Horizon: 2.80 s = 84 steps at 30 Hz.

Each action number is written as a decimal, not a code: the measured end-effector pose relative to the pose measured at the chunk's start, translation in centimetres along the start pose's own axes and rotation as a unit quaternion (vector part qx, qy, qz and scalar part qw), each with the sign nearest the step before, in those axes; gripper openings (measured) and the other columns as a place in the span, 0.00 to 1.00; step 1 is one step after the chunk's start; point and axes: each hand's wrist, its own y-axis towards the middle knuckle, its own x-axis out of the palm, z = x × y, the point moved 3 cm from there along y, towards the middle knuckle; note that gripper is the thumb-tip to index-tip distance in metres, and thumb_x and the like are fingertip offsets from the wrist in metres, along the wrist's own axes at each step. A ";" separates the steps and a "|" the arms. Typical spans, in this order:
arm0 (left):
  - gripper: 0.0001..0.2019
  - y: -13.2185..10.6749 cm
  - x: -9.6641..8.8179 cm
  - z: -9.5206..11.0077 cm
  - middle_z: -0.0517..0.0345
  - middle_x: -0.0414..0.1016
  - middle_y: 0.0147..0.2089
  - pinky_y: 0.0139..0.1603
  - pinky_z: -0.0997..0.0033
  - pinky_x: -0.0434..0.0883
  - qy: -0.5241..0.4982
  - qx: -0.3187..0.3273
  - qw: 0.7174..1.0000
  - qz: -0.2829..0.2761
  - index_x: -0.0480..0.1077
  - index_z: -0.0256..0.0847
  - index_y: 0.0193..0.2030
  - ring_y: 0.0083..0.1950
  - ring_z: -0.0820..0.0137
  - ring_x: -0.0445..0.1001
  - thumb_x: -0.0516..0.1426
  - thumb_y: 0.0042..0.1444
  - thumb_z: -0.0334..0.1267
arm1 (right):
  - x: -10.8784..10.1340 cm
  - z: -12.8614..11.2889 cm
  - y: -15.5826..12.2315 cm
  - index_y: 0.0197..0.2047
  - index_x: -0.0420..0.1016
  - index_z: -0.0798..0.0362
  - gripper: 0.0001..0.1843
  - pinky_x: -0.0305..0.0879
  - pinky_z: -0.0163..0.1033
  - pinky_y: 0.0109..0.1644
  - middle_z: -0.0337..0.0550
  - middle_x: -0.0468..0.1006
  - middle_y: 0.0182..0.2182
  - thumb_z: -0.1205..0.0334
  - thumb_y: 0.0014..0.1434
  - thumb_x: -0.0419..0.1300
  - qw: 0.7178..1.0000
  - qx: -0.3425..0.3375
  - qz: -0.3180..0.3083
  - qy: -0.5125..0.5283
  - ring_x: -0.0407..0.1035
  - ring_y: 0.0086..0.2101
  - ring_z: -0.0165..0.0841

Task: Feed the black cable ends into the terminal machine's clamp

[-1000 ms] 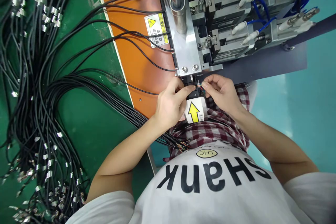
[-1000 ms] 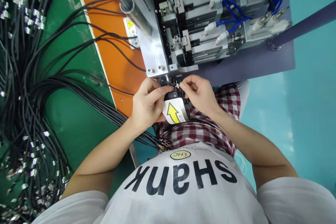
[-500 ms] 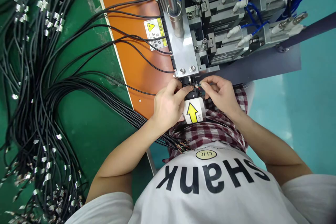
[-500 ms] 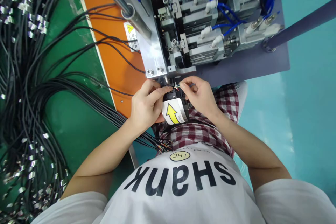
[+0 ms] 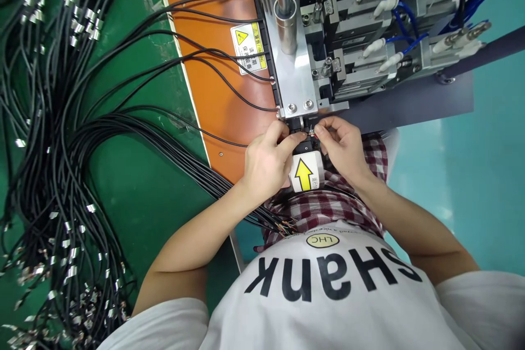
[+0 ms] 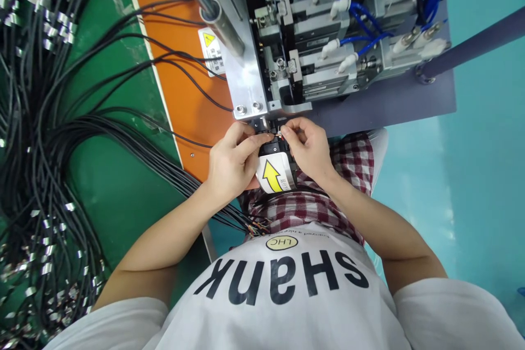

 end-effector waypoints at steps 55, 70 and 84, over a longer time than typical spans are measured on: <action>0.17 0.7 -0.5 0.1 0.50 0.77 0.48 0.47 0.68 0.76 -0.039 0.022 0.998 -0.034 0.73 0.40 0.53 0.48 0.66 0.78 0.50 0.64 0.23 | -2.0 -0.2 -0.8 0.36 0.74 0.52 0.12 0.58 0.36 0.29 0.35 0.69 0.25 0.51 0.63 0.63 0.999 -0.007 0.044 -0.023 0.61 0.24 0.27; 0.09 0.9 -1.0 0.5 0.51 0.77 0.44 0.48 0.60 0.70 0.040 0.014 0.999 0.009 0.74 0.43 0.49 0.47 0.62 0.74 0.56 0.65 0.29 | -1.8 0.5 0.4 0.36 0.75 0.53 0.13 0.58 0.35 0.25 0.35 0.71 0.25 0.50 0.61 0.66 0.992 0.092 -0.084 0.037 0.61 0.21 0.26; 0.12 0.4 -0.9 -0.1 0.49 0.75 0.47 0.50 0.64 0.76 -0.044 0.000 0.999 -0.002 0.73 0.41 0.50 0.50 0.65 0.76 0.52 0.66 0.26 | -2.1 0.3 -0.2 0.41 0.76 0.51 0.16 0.62 0.36 0.27 0.39 0.76 0.30 0.46 0.65 0.61 0.999 0.035 -0.028 -0.007 0.65 0.23 0.28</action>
